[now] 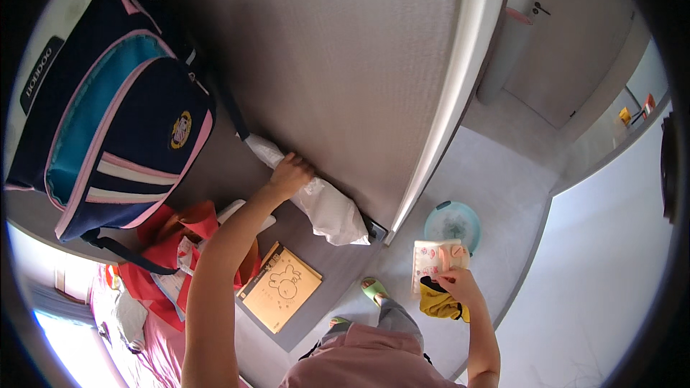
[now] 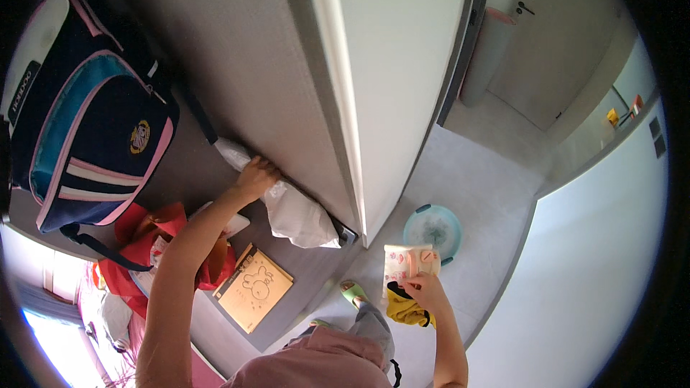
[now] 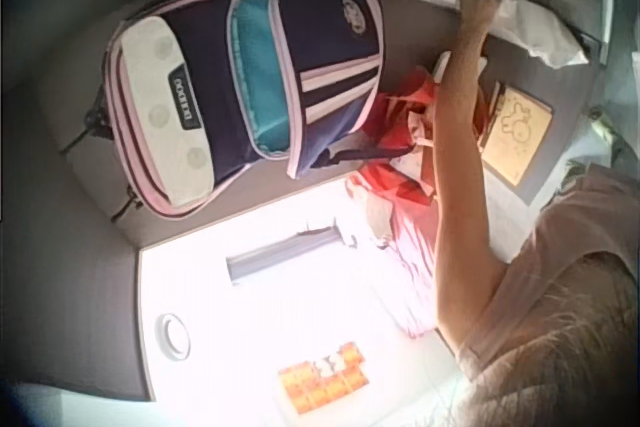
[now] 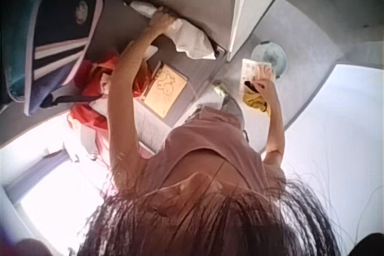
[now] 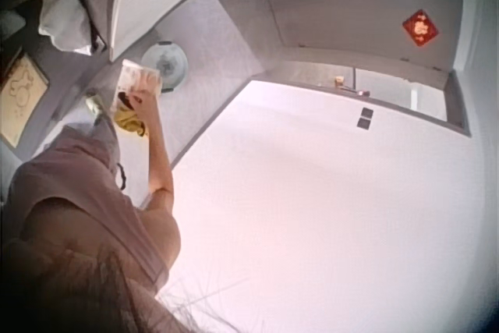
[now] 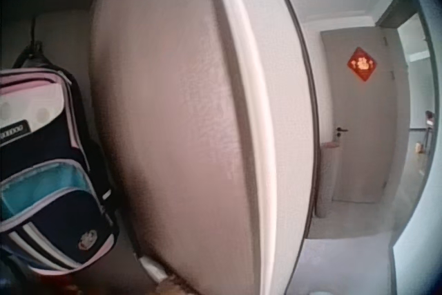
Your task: The person wrings out a yellow cloth in a bucket of soapy water, then uses it to wipe down the exterior surfaces and handles of a set of drawers and the side of a cabinet. They then open one drawer and wipe its interior surfaces before moving items back inside.
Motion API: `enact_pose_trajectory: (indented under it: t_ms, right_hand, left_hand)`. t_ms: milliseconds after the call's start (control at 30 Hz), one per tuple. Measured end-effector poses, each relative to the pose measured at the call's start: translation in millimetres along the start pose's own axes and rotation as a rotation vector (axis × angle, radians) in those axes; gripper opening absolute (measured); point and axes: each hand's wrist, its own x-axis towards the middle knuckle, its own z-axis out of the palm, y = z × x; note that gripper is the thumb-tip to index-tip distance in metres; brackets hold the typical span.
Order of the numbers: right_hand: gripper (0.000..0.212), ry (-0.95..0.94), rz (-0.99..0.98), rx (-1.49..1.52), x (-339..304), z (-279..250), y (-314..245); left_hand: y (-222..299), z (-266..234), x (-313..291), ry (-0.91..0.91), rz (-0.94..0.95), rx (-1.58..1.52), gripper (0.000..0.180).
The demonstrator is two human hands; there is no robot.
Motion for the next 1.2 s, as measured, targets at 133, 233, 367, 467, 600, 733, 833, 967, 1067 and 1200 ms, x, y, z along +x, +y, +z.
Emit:
enact_pose_trajectory:
  t_ms: [133,233,367,467,600,733,833,967,1067,1200]
  right_hand:
    - [0.017,-0.098,-0.134,-0.139,12.2,-0.6,-14.9]
    - [0.017,-0.252,-0.168,-0.155,17.0,8.8,-32.0]
    - [0.016,-0.432,-0.244,-0.3,14.5,27.9,-70.7]
    - [0.013,-0.62,-0.351,-0.226,16.9,48.7,-95.7]
    - [0.014,-0.724,-0.398,-0.224,31.1,91.2,-136.8]
    - [0.016,-0.706,-0.463,-0.195,62.5,158.5,-164.0]
    - [0.017,-0.643,-0.472,-0.139,94.5,196.6,-183.6]
    - [0.016,-0.65,-0.475,-0.335,145.9,238.9,-220.9]
    - [0.027,-0.61,-0.492,-0.459,170.1,266.3,-258.3]
    - [0.028,-0.551,-0.592,-0.554,209.4,276.2,-254.3]
  left_hand:
    - [7.2,-31.1,-4.0,0.009,-0.236,-0.045,0.019]
    - [6.3,-56.6,-23.4,-0.02,-0.332,-0.095,0.033]
    - [22.5,-128.5,-38.9,0.226,-0.479,-0.242,0.055]
    - [62.0,-177.2,-79.6,0.477,-0.545,-0.561,0.043]
    - [172.2,-155.8,-176.1,0.38,-0.781,-0.95,0.016]
    - [304.3,-52.5,-314.0,0.125,-1.531,-1.21,0.02]
    - [352.6,-22.9,-358.1,-0.104,-1.85,-0.818,0.041]
    - [366.6,-0.6,-377.5,-0.304,-2.16,-0.712,0.061]
    - [363.9,16.1,-392.9,-0.269,-2.394,-0.838,0.061]
    - [354.1,38.5,-380.1,-0.105,-2.562,-1.126,0.056]
